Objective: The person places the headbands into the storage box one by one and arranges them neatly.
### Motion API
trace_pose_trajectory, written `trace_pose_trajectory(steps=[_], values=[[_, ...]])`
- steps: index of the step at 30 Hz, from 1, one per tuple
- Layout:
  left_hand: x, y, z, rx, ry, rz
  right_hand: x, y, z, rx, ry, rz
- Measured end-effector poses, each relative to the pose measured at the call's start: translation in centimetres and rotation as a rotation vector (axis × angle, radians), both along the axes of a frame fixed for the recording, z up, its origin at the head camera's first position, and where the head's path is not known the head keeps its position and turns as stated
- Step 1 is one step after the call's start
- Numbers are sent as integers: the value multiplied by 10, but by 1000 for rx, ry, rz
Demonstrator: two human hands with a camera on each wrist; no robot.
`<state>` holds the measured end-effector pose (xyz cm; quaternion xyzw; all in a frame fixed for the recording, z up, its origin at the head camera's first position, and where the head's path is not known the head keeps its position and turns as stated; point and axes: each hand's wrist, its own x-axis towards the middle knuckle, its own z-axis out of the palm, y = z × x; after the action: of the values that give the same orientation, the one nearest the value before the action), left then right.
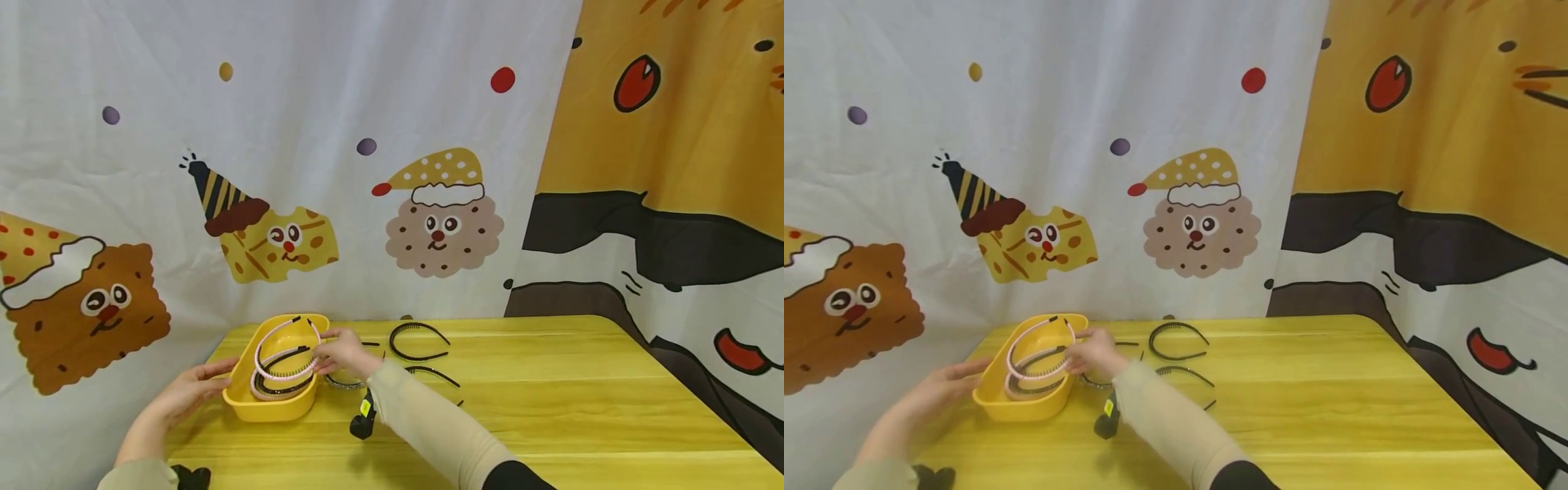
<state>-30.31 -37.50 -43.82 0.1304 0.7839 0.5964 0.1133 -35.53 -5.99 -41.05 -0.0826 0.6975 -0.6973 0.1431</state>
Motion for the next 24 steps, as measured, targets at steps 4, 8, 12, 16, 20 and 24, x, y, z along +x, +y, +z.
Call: trace_pose_trajectory(steps=[4,8,12,16,20,24], values=[[0,0,0,-2,-4,7,0,-3,-1,-17,1,7],[0,0,-1,-6,-3,20,-2,-6,-2,-32,-3,14],[1,2,1,4,-15,22,0,-8,-1,-35,-18,7],[2,3,1,15,-19,9,1,-10,0,-25,-28,4],[0,2,1,15,-27,11,2,-12,2,-18,-30,4],[-1,1,0,12,-20,12,3,-12,4,-10,-27,9]])
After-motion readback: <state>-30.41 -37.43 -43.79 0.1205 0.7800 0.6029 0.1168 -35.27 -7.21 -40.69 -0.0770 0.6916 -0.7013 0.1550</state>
